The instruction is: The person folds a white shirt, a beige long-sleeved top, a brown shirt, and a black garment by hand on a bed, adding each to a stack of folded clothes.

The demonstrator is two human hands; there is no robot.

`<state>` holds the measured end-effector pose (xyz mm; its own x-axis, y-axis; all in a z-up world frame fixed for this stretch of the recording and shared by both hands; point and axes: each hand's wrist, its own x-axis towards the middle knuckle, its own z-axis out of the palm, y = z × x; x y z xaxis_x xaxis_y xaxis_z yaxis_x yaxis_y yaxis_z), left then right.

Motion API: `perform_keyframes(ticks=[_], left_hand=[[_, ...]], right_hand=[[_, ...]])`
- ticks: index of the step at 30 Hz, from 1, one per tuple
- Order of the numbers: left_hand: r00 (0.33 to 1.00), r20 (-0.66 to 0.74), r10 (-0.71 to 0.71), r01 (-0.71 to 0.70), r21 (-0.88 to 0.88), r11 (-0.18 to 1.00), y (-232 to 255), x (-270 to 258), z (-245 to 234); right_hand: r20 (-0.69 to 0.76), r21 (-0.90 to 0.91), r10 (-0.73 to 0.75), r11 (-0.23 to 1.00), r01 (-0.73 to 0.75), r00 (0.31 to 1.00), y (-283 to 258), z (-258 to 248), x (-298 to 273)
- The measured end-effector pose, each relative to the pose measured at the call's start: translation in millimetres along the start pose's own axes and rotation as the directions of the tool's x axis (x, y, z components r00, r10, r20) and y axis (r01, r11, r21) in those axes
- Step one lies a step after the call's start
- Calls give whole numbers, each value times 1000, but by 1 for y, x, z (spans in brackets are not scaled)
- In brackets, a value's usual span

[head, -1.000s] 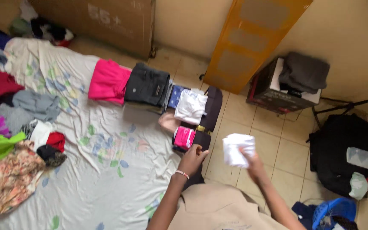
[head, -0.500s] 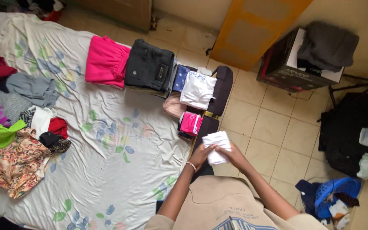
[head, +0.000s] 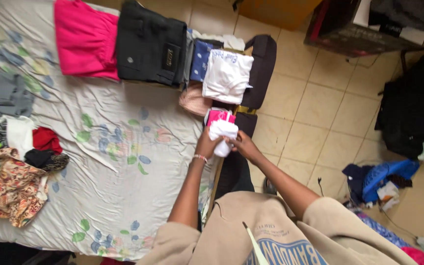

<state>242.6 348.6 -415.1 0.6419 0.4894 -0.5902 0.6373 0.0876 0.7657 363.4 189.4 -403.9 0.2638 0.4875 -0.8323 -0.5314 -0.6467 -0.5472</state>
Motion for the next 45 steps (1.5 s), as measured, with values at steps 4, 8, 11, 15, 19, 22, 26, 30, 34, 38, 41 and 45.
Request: perform_keyframes(ticks=[4, 8, 11, 15, 19, 22, 26, 30, 34, 38, 41, 45], left_hand=[[997, -29, -72, 71, -37, 997, 14, 27, 0], [989, -122, -79, 78, -9, 997, 3, 35, 3], [985, -118, -122, 125, 15, 992, 11, 35, 3], [977, -150, -153, 169, 101, 980, 22, 40, 7], [977, -180, -114, 150, 201, 968, 0, 57, 16], [972, -191, -135, 175, 212, 961, -11, 62, 19], [976, -186, -117, 159, 234, 959, -23, 63, 22], [984, -166, -58, 91, 202, 975, -12, 59, 14], [981, -175, -85, 98, 66, 993, -1, 36, 9], [977, -178, -120, 107, -83, 991, -25, 14, 9], [981, -143, -128, 139, 67, 988, -92, -10, 17], [955, 224, -193, -56, 778, 626, -166, 6, 64]], right_hand=[[-75, 71, -15, 997, 20, 997, 3, -4, 34], [-200, -174, -103, 982, 68, 974, -27, -4, 22], [-217, -425, -262, 892, 151, 940, -56, -1, -2], [-26, -773, -524, 551, 316, 851, -67, 11, -15], [113, -890, -503, 332, 312, 857, -49, 21, 0], [185, -927, -494, 200, 317, 850, -25, 19, 13], [181, -946, -464, 161, 283, 867, -31, 25, 9], [153, -927, -434, 248, 281, 888, -43, 22, 8], [120, -898, -446, 332, 289, 887, -54, 4, -6], [4, -817, -457, 511, 266, 889, -53, -13, -6], [-53, -741, -467, 611, 279, 882, -29, -13, 1], [-39, -688, -599, 596, 413, 800, -5, -27, 36]])
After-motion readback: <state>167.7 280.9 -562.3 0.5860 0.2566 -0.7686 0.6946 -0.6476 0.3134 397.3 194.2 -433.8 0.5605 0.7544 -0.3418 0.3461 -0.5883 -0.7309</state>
